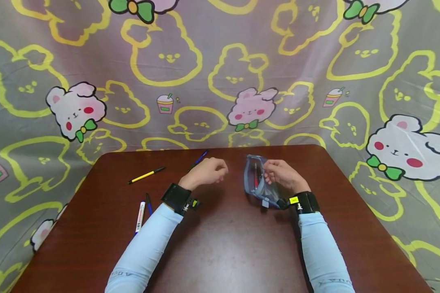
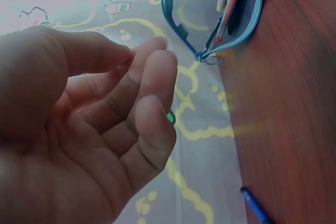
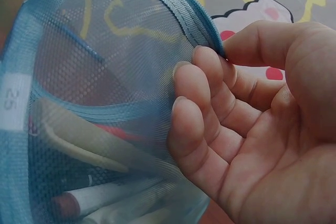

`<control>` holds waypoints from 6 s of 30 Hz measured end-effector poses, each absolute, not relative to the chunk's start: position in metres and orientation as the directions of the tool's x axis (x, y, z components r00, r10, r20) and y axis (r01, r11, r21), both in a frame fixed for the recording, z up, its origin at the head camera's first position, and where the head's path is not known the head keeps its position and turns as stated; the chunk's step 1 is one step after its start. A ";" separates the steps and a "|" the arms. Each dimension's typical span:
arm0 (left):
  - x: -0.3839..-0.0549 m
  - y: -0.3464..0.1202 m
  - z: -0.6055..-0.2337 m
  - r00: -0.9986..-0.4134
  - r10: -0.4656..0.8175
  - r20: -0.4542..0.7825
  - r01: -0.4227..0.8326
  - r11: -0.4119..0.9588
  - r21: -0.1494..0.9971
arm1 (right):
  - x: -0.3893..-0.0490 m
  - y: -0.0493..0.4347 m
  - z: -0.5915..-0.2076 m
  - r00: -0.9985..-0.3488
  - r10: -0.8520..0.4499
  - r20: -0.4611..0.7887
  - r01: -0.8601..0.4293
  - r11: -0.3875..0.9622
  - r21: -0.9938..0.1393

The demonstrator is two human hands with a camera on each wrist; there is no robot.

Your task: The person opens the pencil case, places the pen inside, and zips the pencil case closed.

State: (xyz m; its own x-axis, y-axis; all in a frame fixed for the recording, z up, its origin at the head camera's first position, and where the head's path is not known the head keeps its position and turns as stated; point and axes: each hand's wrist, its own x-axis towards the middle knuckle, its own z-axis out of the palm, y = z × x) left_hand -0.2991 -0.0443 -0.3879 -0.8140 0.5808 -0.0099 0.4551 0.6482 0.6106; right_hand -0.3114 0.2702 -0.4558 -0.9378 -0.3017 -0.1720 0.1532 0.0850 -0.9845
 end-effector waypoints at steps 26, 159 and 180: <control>-0.267 -0.130 -0.371 -0.859 0.512 -0.007 0.441 0.747 0.497 | -0.310 0.271 -0.455 -0.936 -0.309 -0.169 0.144 0.101 -0.984; -0.316 -0.074 -0.388 -0.822 0.557 -0.115 0.324 0.625 0.710 | -0.309 0.271 -0.449 -0.941 -0.289 -0.178 0.154 0.103 -0.983; -0.336 -0.006 -0.417 -0.867 0.498 -0.012 0.273 0.494 0.826 | -0.306 0.275 -0.451 -0.938 -0.301 -0.174 0.164 0.058 -0.985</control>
State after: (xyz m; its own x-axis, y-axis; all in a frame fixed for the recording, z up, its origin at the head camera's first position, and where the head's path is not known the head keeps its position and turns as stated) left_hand -0.3357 -0.0061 -0.4171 -0.8670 0.4981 -0.0118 0.2725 0.4939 0.8257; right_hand -0.3063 0.2746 -0.4514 -0.9376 -0.3011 -0.1739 0.1642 0.0576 -0.9847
